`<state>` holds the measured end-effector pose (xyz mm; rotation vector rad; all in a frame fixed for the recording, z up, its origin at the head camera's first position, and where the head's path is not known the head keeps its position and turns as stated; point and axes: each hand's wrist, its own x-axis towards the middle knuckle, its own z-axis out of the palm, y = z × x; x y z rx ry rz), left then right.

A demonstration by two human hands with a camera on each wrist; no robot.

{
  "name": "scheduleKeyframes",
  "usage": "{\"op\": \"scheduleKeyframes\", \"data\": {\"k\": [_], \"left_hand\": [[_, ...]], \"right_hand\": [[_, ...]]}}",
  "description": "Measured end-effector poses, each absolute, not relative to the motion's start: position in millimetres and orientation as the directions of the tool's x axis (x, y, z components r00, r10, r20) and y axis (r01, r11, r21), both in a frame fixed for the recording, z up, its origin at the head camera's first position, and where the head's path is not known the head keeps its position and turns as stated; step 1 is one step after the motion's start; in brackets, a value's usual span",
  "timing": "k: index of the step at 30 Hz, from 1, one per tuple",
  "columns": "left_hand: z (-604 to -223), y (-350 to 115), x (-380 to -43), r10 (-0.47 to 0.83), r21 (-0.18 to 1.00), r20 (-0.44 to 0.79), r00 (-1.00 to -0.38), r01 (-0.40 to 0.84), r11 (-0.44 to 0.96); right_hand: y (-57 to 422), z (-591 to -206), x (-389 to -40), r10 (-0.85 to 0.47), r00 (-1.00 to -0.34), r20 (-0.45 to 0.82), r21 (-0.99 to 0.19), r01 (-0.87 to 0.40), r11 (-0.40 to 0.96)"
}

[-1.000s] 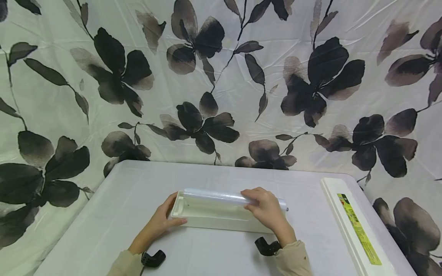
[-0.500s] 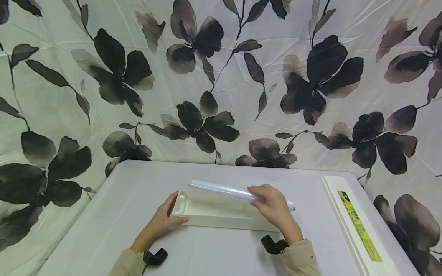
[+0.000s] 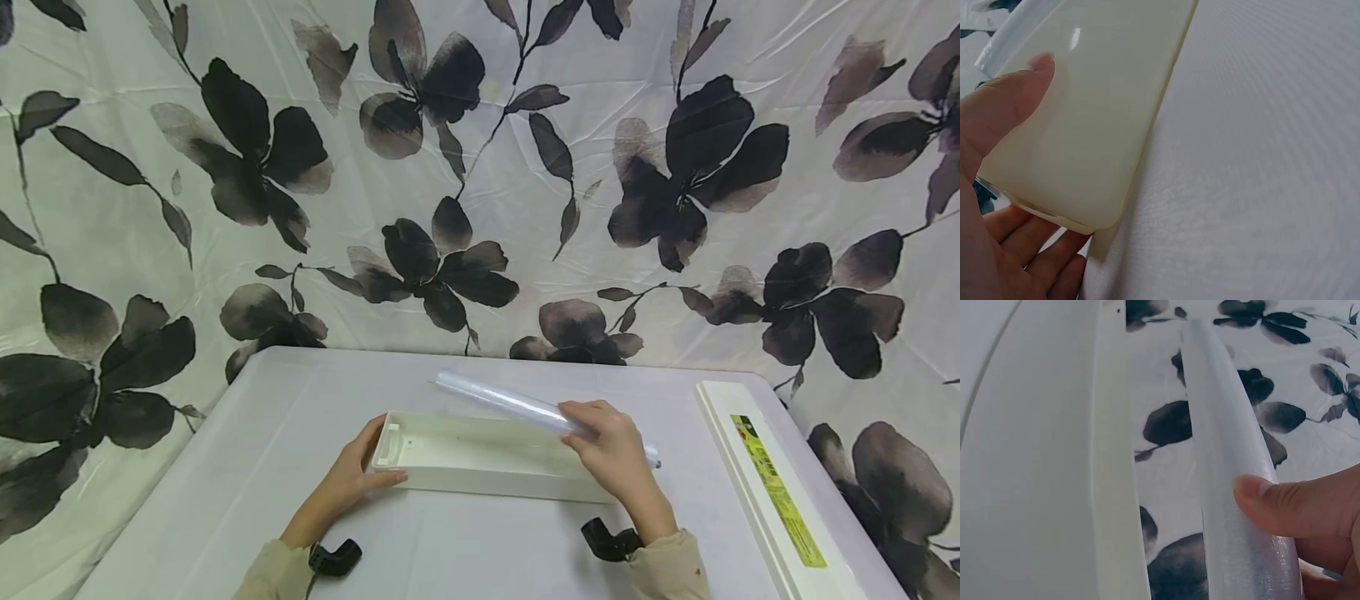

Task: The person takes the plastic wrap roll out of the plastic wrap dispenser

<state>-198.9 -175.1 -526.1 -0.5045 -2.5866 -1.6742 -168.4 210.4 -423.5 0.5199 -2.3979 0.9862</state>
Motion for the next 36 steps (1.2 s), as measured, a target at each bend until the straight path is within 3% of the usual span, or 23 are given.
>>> {"op": "scheduleKeyframes", "data": {"k": [10, 30, 36], "left_hand": [[-526, -175, -199, 0.258, 0.89, 0.186, -0.948, 0.273, 0.365], [-527, -175, -200, 0.248, 0.892, 0.17, -0.954, 0.256, 0.373], [-526, -175, -199, 0.243, 0.892, 0.162, -0.956, 0.247, 0.378]], "right_hand": [[218, -419, -163, -0.086, -0.83, 0.551, -0.56, -0.444, 0.699], [233, -423, -152, -0.03, -0.756, 0.654, -0.455, -0.425, 0.783], [236, -423, -149, -0.004, -0.766, 0.643, -0.473, -0.402, 0.784]]}}
